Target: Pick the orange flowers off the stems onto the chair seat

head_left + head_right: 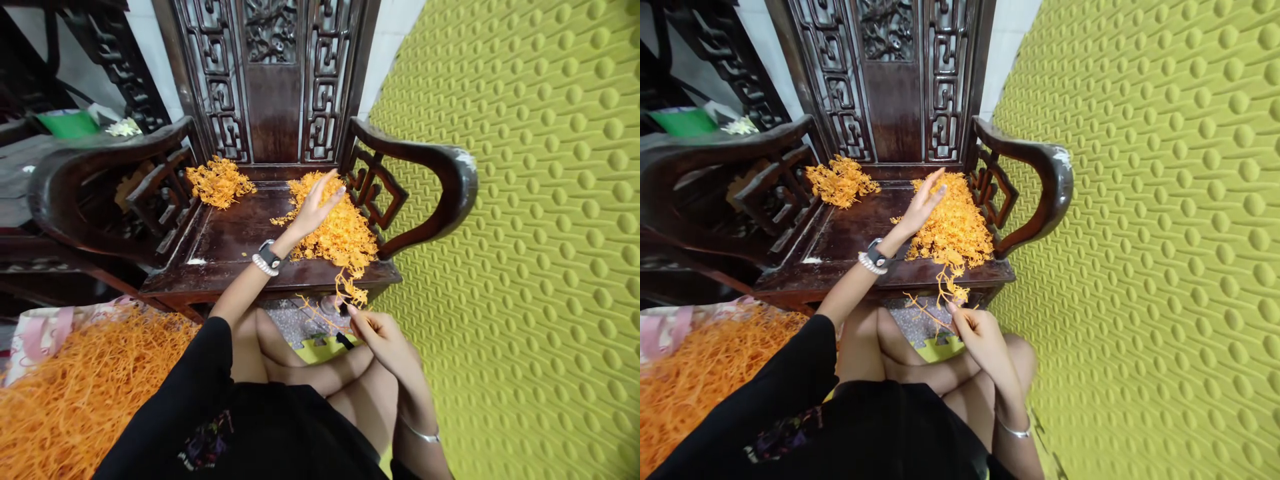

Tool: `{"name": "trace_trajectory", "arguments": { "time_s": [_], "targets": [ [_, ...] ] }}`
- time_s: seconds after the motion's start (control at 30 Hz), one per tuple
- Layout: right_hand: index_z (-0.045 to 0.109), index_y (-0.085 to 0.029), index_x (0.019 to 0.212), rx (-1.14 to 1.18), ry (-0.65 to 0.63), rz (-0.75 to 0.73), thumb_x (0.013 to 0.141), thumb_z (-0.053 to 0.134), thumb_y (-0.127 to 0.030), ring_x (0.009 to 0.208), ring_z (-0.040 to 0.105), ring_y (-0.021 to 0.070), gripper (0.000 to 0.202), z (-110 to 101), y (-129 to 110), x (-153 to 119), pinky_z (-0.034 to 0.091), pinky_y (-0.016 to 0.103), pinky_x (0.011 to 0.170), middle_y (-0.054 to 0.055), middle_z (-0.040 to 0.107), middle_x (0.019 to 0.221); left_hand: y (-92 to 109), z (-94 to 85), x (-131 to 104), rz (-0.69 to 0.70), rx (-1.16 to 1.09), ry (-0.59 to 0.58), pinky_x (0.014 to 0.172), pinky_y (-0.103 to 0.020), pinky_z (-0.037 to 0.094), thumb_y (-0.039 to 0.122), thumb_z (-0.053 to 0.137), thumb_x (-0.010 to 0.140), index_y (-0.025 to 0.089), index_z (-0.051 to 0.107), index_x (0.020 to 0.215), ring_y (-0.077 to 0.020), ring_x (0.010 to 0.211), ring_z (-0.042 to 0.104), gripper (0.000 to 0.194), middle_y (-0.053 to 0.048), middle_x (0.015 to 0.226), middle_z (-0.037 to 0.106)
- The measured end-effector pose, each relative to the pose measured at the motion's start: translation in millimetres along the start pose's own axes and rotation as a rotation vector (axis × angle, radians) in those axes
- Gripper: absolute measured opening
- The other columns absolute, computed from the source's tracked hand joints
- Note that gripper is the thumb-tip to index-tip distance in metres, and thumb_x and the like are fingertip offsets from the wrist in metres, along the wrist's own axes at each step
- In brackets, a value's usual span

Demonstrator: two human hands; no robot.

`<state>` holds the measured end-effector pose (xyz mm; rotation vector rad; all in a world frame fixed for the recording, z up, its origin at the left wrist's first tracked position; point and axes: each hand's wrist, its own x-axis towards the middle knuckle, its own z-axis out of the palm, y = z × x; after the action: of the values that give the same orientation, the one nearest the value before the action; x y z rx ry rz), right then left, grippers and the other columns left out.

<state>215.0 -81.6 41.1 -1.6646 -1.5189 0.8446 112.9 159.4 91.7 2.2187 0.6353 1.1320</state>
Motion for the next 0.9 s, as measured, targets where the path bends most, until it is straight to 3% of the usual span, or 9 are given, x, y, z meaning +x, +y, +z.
{"name": "trace_trajectory", "arguments": {
  "time_s": [0.07,0.13,0.2,0.33,0.43,0.57,0.7,0.8,0.9],
  "targets": [
    [0.031,-0.019,0.052,-0.085,-0.032,-0.011,0.091,0.038,-0.057,0.049,0.025,0.0094,0.054,-4.2,-0.8,2.2,0.022,0.026,0.049,-0.003,0.027,0.052,35.2,-19.3,-23.3,0.212,-0.084,-0.195,0.105,-0.038,0.039,0.049,0.022,0.098,0.028,0.033,0.142,-0.0195,0.131,0.044,0.050,-0.008,0.144,0.045],
    [0.030,-0.019,0.051,-0.173,-0.052,-0.032,0.090,0.037,-0.057,0.048,0.025,0.0093,0.055,-8.2,-4.2,3.9,0.020,0.027,0.048,-0.003,0.026,0.051,64.2,-33.5,-50.1,0.348,-0.001,-0.404,0.102,-0.037,0.042,0.057,0.044,0.090,0.028,0.041,0.138,-0.0215,0.126,0.049,0.056,-0.007,0.140,0.050],
    [0.030,-0.019,0.050,-0.263,-0.065,-0.069,0.091,0.036,-0.056,0.046,0.026,0.0093,0.055,-11.3,-9.9,4.8,0.019,0.027,0.046,-0.002,0.028,0.049,78.1,-39.4,-73.2,0.382,0.177,-0.481,0.098,-0.037,0.044,0.056,0.056,0.083,0.026,0.048,0.133,-0.0236,0.121,0.052,0.059,-0.008,0.134,0.054],
    [0.034,-0.019,0.051,-0.381,-0.097,-0.147,0.092,0.037,-0.051,0.046,0.027,0.0093,0.052,-14.9,-22.8,3.2,0.020,0.026,0.046,-0.002,0.034,0.049,65.5,-35.9,-97.3,0.295,0.368,-0.511,0.075,-0.028,0.047,0.042,0.046,0.093,0.023,0.064,0.111,-0.0171,0.089,0.065,0.032,-0.005,0.103,0.069],
    [0.034,-0.019,0.051,-0.395,-0.131,-0.169,0.092,0.040,-0.049,0.046,0.027,0.0093,0.051,-17.6,-28.2,0.0,0.019,0.026,0.045,-0.002,0.032,0.050,49.0,-35.9,-105.6,0.282,0.340,-0.532,0.058,-0.024,0.038,0.042,0.041,0.096,0.020,0.067,0.081,-0.0114,0.062,0.059,0.037,0.000,0.072,0.067],
    [0.031,-0.019,0.049,-0.378,-0.175,-0.166,0.091,0.042,-0.051,0.045,0.024,0.0089,0.053,-18.0,-29.3,-5.6,0.017,0.027,0.044,-0.003,0.025,0.049,37.9,-42.9,-117.6,0.274,0.290,-0.426,0.048,-0.026,0.025,0.042,0.042,0.094,0.017,0.052,0.053,-0.0079,0.044,0.039,0.049,0.003,0.049,0.048],
    [0.031,-0.020,0.050,-0.298,-0.155,-0.158,0.092,0.038,-0.050,0.045,0.025,0.0093,0.053,-2.3,-33.8,-13.5,0.020,0.027,0.046,-0.003,0.025,0.049,28.6,-47.4,-120.9,0.087,0.177,-0.134,0.046,-0.025,0.021,0.043,0.038,0.095,0.017,0.041,0.048,-0.0069,0.042,0.029,0.053,0.005,0.045,0.034],
    [0.032,-0.020,0.052,-0.192,-0.080,-0.153,0.094,0.036,-0.048,0.046,0.028,0.0094,0.051,17.4,-41.1,-19.3,0.024,0.027,0.049,-0.003,0.028,0.049,21.5,-46.2,-110.1,0.042,0.141,0.032,0.047,-0.026,0.020,0.044,0.037,0.094,0.018,0.033,0.049,-0.0071,0.044,0.027,0.052,0.005,0.047,0.028],
    [0.036,-0.019,0.054,-0.054,-0.001,-0.124,0.095,0.035,-0.048,0.048,0.034,0.0099,0.050,32.4,-46.6,-20.7,0.027,0.027,0.052,-0.002,0.036,0.050,17.6,-42.0,-91.6,0.067,0.128,0.115,0.048,-0.027,0.019,0.043,0.037,0.094,0.019,0.028,0.050,-0.0078,0.044,0.025,0.050,0.005,0.048,0.025]
  ]
}}
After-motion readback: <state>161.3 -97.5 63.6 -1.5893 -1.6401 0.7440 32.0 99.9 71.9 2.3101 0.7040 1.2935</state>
